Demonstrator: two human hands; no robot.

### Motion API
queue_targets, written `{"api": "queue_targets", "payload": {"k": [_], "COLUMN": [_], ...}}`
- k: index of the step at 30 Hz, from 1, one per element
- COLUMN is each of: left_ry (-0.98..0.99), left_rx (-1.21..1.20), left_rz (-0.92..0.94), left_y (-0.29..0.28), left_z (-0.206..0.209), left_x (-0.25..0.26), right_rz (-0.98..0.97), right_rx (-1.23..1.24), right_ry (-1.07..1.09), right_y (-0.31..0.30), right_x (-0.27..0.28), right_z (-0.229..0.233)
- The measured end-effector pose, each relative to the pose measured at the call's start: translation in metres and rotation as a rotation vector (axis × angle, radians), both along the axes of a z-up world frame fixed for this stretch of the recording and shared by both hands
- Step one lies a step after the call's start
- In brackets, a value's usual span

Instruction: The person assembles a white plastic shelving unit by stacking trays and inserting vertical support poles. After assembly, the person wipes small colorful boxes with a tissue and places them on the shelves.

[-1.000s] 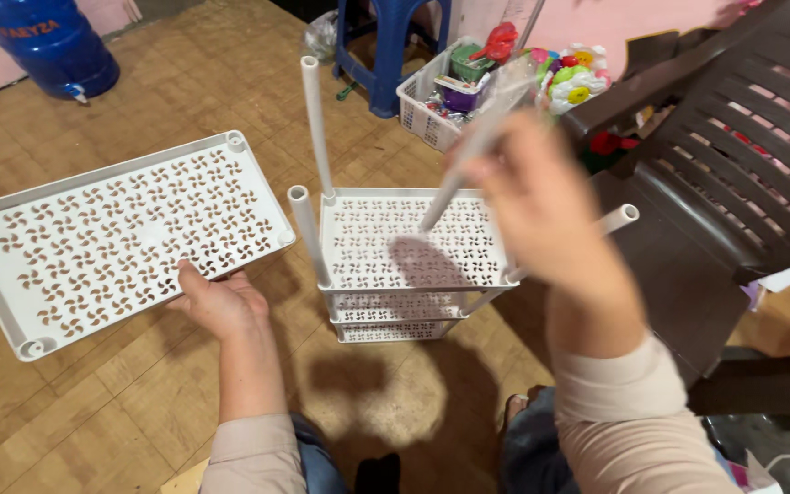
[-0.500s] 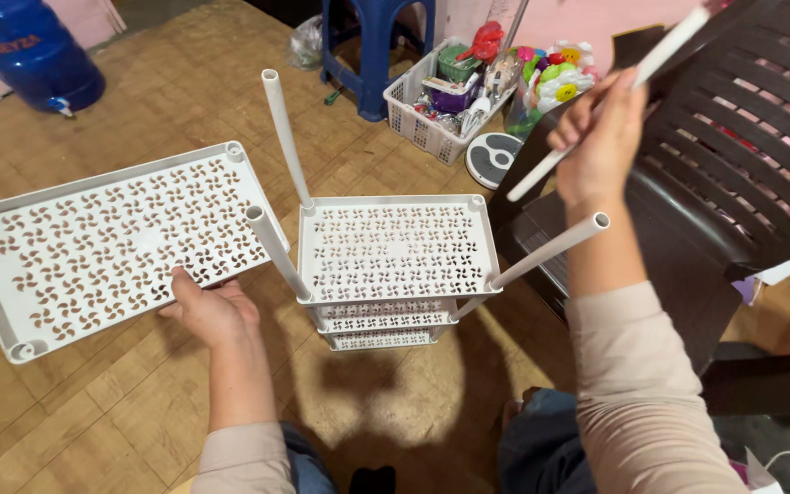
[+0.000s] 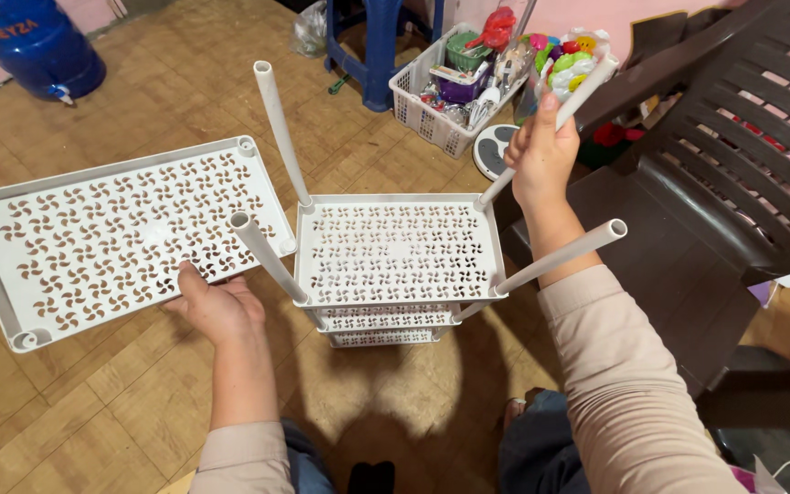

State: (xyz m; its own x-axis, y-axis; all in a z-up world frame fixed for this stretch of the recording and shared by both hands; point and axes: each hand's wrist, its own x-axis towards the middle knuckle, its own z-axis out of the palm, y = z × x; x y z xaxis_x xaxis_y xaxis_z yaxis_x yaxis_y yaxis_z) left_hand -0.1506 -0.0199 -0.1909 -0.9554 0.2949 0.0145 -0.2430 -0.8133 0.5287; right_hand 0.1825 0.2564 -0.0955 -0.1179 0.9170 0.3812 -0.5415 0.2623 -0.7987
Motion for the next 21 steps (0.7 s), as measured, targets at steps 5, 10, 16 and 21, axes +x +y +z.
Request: {"api": "queue_targets", "payload": {"k": [5, 10, 16, 21], "left_ry": [0.0, 0.013, 0.002, -0.009], "left_rx": [-0.032, 0.011, 0.014, -0.005], "left_rz": [-0.02, -0.053, -0.078, -0.058], "left_y": [-0.003, -0.005, 0.0, 0.002], "left_z": [0.0, 0.006, 0.009, 0.007], "left_x": [0.001, 0.001, 0.002, 0.001], "right_rz": [0.063, 0.101, 0.226, 0.24], "right_rx": [0.049, 0.054, 0.016, 0.023], "right_ry": [-0.025, -0.041, -0.091, -0.113], "right_y": [0.005, 0.015, 0.019, 0.012], "right_x": [-0.005, -0.005, 0.003, 0.005], "right_z": [-0.003, -0.009, -0.012, -0.02]}}
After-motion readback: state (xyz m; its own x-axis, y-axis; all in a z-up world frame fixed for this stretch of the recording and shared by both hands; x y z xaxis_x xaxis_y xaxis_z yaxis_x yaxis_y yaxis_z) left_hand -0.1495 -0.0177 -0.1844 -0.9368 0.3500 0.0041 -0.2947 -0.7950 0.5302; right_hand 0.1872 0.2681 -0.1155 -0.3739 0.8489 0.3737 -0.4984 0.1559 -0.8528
